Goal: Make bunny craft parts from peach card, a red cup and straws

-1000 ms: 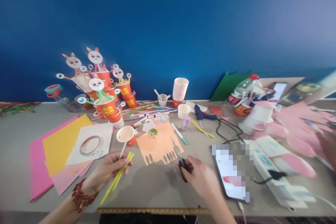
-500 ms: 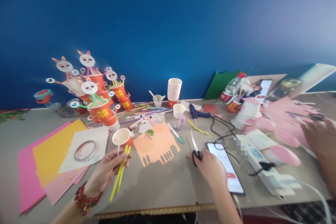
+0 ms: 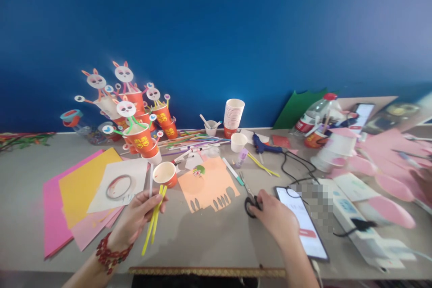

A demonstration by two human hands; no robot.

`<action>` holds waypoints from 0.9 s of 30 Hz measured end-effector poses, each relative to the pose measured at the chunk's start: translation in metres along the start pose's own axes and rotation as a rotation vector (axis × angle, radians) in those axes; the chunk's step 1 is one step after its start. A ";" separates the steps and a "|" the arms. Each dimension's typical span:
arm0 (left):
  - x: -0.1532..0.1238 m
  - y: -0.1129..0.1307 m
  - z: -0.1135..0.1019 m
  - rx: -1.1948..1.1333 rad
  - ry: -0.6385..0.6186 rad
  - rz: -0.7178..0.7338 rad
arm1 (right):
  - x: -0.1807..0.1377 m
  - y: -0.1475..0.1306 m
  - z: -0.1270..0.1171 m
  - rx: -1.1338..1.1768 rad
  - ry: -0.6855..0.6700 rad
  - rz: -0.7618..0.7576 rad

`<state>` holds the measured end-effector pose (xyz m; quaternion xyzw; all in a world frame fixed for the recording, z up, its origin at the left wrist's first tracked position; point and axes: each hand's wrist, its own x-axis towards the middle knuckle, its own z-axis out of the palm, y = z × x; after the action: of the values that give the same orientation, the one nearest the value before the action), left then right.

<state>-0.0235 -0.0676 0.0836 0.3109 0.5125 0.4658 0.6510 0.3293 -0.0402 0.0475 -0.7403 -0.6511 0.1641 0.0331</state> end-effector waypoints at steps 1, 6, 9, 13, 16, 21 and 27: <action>0.001 0.001 0.000 0.001 -0.003 0.004 | -0.003 -0.006 0.000 0.020 0.018 -0.027; 0.003 0.006 0.003 0.031 -0.024 0.036 | -0.016 -0.079 0.021 0.238 0.013 -0.463; 0.002 0.007 0.006 0.029 -0.043 0.061 | -0.021 -0.132 0.044 0.235 -0.022 -0.678; 0.000 0.005 0.003 0.031 -0.050 0.099 | -0.030 -0.171 0.067 0.084 -0.021 -0.714; 0.001 0.005 -0.001 0.030 -0.017 0.099 | -0.041 -0.174 0.072 0.156 -0.135 -0.914; 0.007 0.006 0.003 -0.086 0.042 0.068 | -0.043 -0.160 0.062 0.477 0.117 -0.956; 0.017 -0.011 0.032 -0.309 -0.030 -0.017 | -0.038 -0.149 0.040 0.346 0.654 -1.219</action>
<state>0.0105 -0.0537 0.0766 0.2097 0.4273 0.5290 0.7026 0.1716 -0.0617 0.0564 -0.2398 -0.8706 -0.0131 0.4294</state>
